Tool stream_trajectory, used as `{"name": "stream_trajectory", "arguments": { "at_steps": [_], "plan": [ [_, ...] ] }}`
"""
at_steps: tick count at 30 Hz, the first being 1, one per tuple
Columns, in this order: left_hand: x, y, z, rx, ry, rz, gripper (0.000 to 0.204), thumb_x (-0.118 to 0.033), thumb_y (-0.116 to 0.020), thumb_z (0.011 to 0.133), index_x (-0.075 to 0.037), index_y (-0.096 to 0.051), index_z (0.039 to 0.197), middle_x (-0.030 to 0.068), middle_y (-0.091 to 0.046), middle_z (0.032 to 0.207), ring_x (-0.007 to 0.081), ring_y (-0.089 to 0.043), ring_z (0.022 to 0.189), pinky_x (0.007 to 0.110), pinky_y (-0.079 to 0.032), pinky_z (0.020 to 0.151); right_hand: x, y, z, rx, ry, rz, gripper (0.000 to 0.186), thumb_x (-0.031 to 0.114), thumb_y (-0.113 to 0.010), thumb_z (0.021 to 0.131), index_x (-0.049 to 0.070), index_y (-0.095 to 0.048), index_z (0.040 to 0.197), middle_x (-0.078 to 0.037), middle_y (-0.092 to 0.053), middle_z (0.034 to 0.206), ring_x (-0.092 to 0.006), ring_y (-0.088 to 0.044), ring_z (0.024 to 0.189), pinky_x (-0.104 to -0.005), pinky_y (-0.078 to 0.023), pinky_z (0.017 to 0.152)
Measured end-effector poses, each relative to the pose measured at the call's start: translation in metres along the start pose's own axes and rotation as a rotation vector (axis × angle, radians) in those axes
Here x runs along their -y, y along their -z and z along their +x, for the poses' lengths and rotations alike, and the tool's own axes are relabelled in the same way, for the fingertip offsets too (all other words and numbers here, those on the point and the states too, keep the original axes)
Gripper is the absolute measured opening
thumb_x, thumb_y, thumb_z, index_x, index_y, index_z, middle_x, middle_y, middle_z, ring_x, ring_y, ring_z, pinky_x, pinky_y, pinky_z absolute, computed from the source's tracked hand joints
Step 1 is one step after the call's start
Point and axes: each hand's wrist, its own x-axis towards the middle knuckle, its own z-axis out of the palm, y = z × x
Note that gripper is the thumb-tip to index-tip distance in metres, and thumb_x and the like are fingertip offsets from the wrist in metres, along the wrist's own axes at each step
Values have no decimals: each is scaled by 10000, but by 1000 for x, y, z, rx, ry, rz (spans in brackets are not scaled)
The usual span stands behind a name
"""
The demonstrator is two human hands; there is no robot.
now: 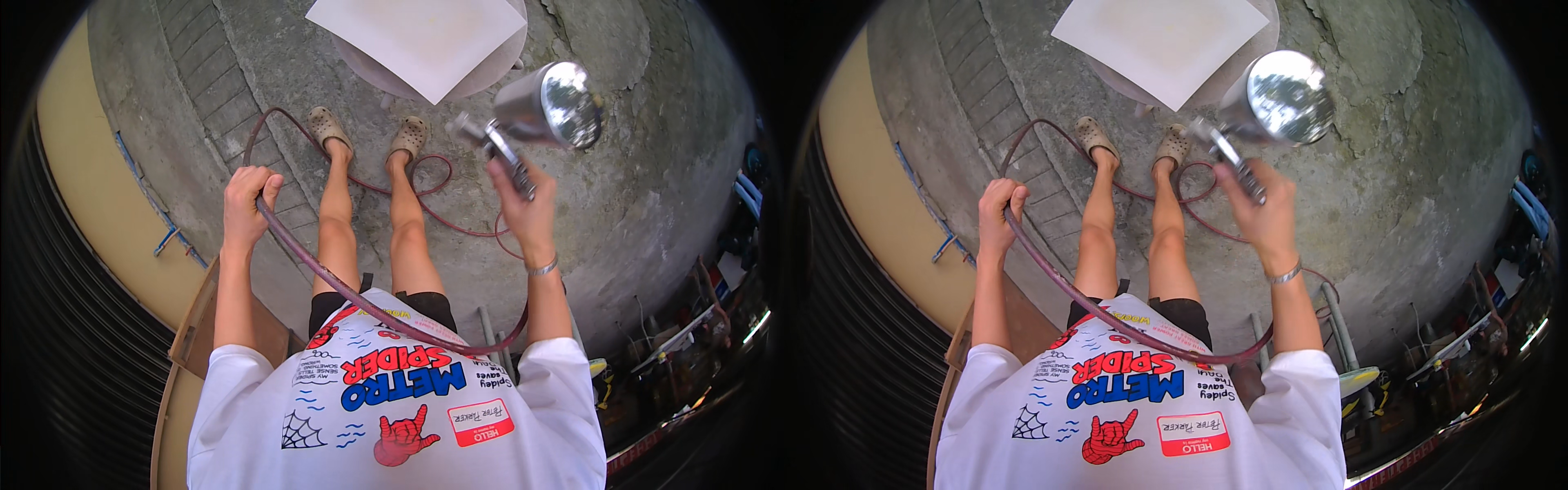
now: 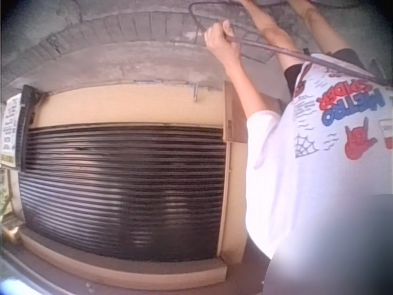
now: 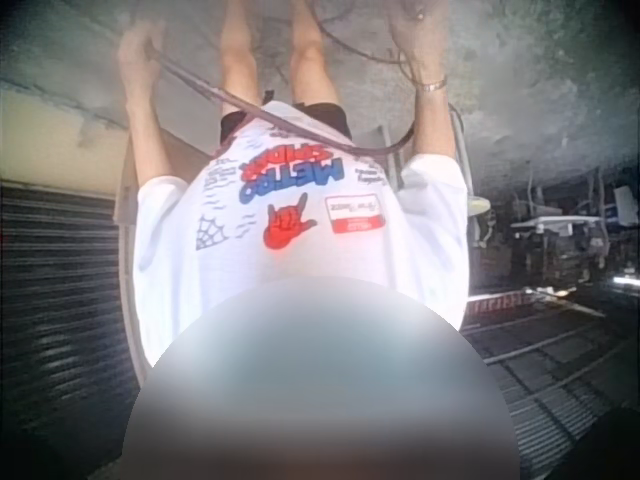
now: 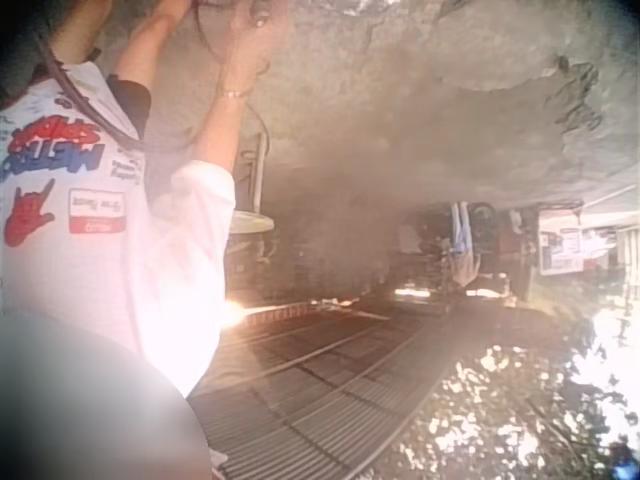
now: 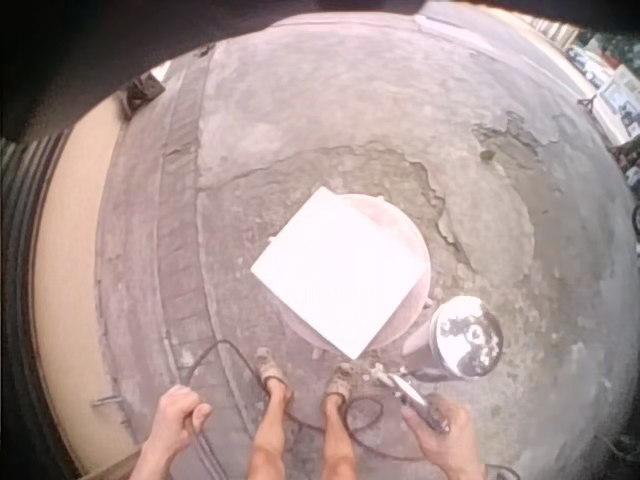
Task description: The person uses a spray gun to apply white paint to a small box placed on a stool. They move around the box to cover all sides, then place the box on a table and continue spraying. The person also briefly handles a yellow rectangular object before resuming painting.
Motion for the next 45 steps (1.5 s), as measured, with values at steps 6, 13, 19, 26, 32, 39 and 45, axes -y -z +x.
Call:
{"name": "stream_trajectory", "arguments": {
  "at_steps": [6,13,19,26,32,39,45],
  "plan": [
    [-2,4,2,20,7,25,374,-302,-639,1003,-7,-594,776,104,-538,690,284,-532,688,370,-435,676,-30,31,77,-300,78,-88,439,414,-770,919,-21,-745,867,-18,-551,552,-81,-466,531,-282,-373,505],
    [-9,6,2,50,21,64,378,-313,-633,1009,-6,-611,790,102,-566,716,283,-545,721,364,-443,684,-45,58,141,-610,124,51,467,466,-743,931,7,-756,848,6,-627,594,-76,-569,544,-258,-432,541],
    [-1,6,-3,25,11,110,376,-309,-635,1008,-6,-615,787,106,-546,702,288,-533,704,365,-438,674,-47,49,120,-627,-5,161,431,441,-752,932,13,-772,884,-8,-666,640,-60,-599,590,-231,-443,572],
    [-11,-1,0,-11,-20,44,368,-275,-662,982,-8,-567,747,108,-463,643,287,-476,624,380,-408,654,-45,18,55,-382,-73,108,397,388,-781,917,-8,-756,913,-19,-641,623,-58,-541,578,-246,-417,548],
    [-13,-2,4,19,-29,49,349,-260,-664,979,-11,-575,751,109,-470,647,289,-486,629,381,-412,655,-35,-2,21,-254,54,90,289,268,-803,894,-8,-718,882,-60,-539,596,-117,-429,540,-309,-367,512],
    [-16,-3,4,23,-36,43,338,-245,-662,978,-12,-576,749,113,-485,653,298,-500,636,384,-417,659,-29,-16,-15,-81,71,58,265,215,-816,862,-24,-709,903,-130,-631,703,-221,-569,569,-330,-446,558],
    [-15,-2,3,40,-39,47,342,-253,-655,982,-11,-580,752,120,-493,658,313,-511,645,389,-424,664,-21,-20,-30,22,221,160,273,206,-825,838,-38,-719,896,-162,-685,779,-293,-664,642,-347,-491,596]
  ]
}}
